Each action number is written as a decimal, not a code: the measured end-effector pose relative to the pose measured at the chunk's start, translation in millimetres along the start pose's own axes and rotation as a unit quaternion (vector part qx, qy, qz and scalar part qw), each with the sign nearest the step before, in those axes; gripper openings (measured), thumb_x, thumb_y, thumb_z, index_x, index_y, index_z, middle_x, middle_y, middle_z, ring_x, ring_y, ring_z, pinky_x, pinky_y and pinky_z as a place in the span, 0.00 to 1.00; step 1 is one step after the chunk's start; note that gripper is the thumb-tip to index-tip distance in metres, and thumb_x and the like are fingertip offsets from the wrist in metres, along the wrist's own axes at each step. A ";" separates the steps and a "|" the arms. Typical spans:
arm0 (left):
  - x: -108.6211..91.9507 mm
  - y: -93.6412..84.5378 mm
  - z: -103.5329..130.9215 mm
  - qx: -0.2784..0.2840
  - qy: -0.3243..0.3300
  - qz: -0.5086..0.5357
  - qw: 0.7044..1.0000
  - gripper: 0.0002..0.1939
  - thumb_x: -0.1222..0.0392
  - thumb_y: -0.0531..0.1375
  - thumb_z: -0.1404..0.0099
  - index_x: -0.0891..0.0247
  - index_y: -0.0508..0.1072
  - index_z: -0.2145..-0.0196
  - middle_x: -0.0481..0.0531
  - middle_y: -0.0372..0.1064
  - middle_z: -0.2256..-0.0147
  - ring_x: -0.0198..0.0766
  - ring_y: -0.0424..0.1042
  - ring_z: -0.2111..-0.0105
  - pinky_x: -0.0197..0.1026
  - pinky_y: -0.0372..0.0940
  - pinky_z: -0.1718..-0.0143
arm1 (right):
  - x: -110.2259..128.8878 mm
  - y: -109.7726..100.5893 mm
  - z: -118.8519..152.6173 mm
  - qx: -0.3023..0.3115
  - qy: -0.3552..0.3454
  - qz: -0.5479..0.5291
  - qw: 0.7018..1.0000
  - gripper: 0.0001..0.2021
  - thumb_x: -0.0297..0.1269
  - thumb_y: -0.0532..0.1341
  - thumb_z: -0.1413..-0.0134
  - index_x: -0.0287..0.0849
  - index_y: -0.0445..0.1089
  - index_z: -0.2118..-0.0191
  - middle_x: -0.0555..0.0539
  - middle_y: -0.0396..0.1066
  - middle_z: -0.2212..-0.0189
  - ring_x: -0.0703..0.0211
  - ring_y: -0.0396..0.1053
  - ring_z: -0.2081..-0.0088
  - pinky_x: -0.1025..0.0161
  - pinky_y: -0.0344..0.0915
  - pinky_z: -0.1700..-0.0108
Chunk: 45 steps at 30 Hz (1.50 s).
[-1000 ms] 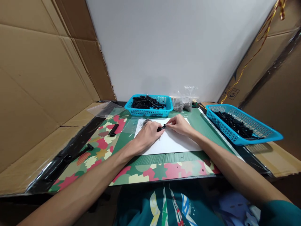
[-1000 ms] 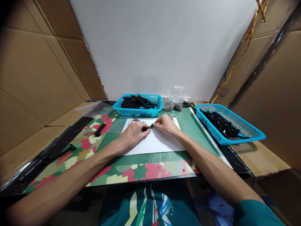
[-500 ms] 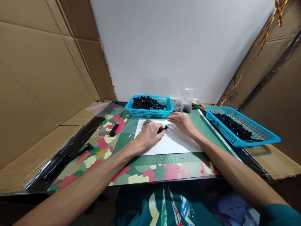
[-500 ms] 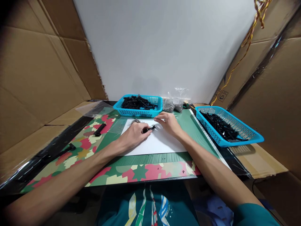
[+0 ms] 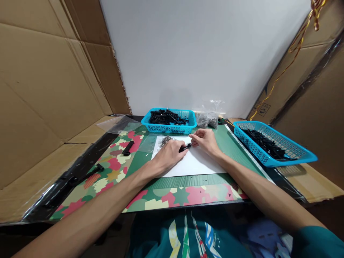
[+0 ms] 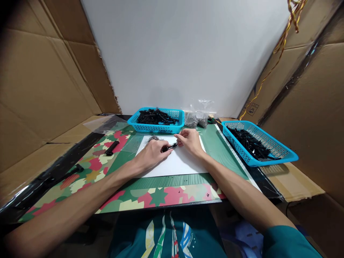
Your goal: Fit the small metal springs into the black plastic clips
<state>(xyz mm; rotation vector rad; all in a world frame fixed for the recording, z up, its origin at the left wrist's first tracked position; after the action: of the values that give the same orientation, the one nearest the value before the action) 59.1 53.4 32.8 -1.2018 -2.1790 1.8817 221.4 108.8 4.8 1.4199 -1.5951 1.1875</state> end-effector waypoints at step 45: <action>6.2 -2.5 -11.0 -0.030 0.038 -0.023 0.999 0.15 0.54 0.58 0.29 0.60 0.83 0.67 0.54 0.79 0.72 0.44 0.75 0.72 0.41 0.59 0.69 | 26.3 4.5 -8.8 -0.023 -0.070 0.176 0.982 0.19 0.43 0.68 0.36 0.43 0.67 0.76 0.51 0.74 0.78 0.61 0.69 0.75 0.65 0.63 0.67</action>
<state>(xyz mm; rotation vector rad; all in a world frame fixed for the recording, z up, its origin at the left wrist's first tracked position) 58.6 66.1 35.1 -1.1999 -2.2192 1.7356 211.8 107.5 31.2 1.2471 -2.0209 1.2588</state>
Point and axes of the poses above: each hand's wrist, its own z-axis away from the middle knuckle, its own y-axis out of the palm, x = y × z, the point moved 7 cm from there along -z, towards the middle knuckle
